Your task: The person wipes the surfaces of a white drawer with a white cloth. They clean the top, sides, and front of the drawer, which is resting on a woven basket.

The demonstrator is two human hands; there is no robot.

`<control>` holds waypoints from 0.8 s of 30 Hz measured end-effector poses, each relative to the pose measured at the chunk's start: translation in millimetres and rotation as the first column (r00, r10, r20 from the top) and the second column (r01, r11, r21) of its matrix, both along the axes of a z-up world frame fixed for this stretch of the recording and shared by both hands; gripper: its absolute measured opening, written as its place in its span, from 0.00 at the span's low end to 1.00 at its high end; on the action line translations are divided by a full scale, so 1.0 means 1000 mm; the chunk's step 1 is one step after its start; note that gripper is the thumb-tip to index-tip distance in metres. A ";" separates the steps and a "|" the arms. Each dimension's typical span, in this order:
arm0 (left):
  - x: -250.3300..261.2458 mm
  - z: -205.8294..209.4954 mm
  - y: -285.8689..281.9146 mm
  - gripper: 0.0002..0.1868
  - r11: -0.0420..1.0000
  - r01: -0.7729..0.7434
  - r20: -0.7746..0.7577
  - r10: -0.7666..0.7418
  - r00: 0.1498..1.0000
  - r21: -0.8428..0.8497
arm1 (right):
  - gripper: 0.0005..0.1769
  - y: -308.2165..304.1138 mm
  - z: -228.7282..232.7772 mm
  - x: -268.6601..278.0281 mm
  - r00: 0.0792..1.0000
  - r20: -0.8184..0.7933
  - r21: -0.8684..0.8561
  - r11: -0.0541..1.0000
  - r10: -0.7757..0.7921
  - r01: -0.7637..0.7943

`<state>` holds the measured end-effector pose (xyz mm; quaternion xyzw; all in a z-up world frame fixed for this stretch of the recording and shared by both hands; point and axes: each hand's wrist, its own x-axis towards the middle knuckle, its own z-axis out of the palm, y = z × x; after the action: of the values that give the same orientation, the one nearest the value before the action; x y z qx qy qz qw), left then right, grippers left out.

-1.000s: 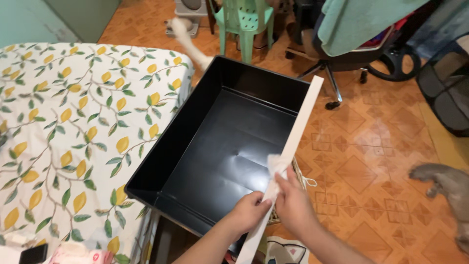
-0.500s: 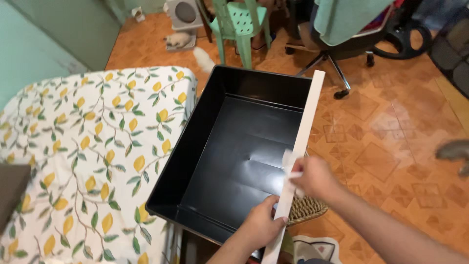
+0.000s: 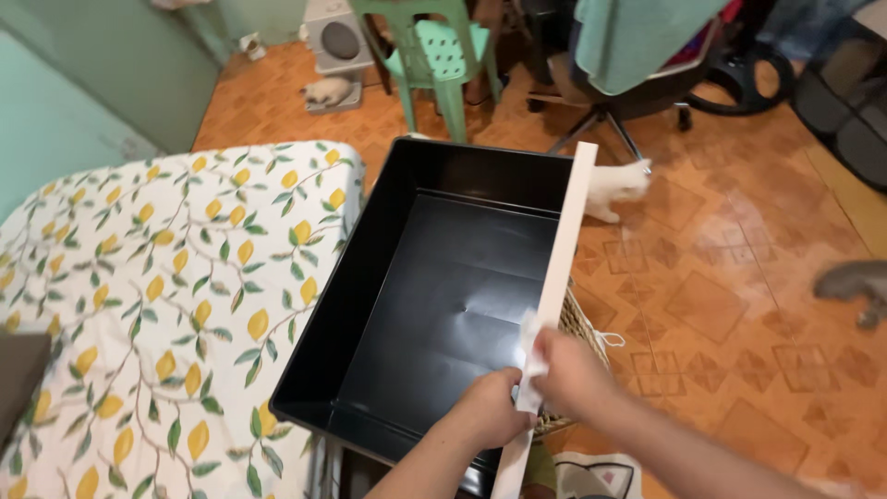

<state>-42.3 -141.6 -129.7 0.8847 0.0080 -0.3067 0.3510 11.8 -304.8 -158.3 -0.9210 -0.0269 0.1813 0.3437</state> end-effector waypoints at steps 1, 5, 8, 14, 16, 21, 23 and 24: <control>0.000 0.001 -0.001 0.26 1.000 0.004 0.032 -0.004 0.999 0.028 | 0.18 0.003 -0.002 -0.006 0.999 -0.020 -0.036 0.999 0.037 -0.038; 0.002 0.003 -0.004 0.25 0.996 0.000 0.009 -0.001 1.000 0.086 | 0.15 -0.006 -0.009 0.043 0.990 -0.137 -0.017 0.999 -0.037 0.035; 0.000 0.006 -0.007 0.25 0.988 -0.157 -0.211 0.152 0.966 -0.004 | 0.14 -0.024 -0.008 0.071 0.985 -0.097 0.136 0.979 -0.142 0.155; -0.001 0.005 -0.005 0.25 0.968 -0.231 -0.237 0.202 0.950 -0.100 | 0.16 -0.007 -0.019 0.008 0.995 -0.097 0.037 0.999 -0.033 0.037; 0.001 0.007 -0.005 0.26 0.975 -0.208 -0.233 0.186 0.954 -0.074 | 0.17 -0.007 -0.015 0.010 0.997 -0.066 0.039 0.999 -0.031 0.033; 0.002 0.015 -0.009 0.25 0.985 -0.173 -0.221 0.164 0.962 -0.024 | 0.28 -0.012 0.006 0.058 0.958 -0.127 0.288 0.915 -0.256 0.282; 0.002 0.017 -0.009 0.24 0.989 -0.146 -0.205 0.143 0.968 0.002 | 0.21 -0.008 0.008 0.038 0.970 -0.108 0.234 0.942 -0.220 0.239; 0.002 0.017 -0.009 0.25 0.989 -0.149 -0.202 0.145 0.969 -0.005 | 0.18 -0.006 0.008 0.026 0.975 -0.100 0.205 0.954 -0.201 0.217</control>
<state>-40.7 -150.2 -113.1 0.8427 0.1060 -0.3676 0.3789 37.8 -311.0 -150.4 -0.8683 0.0647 0.1758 0.4594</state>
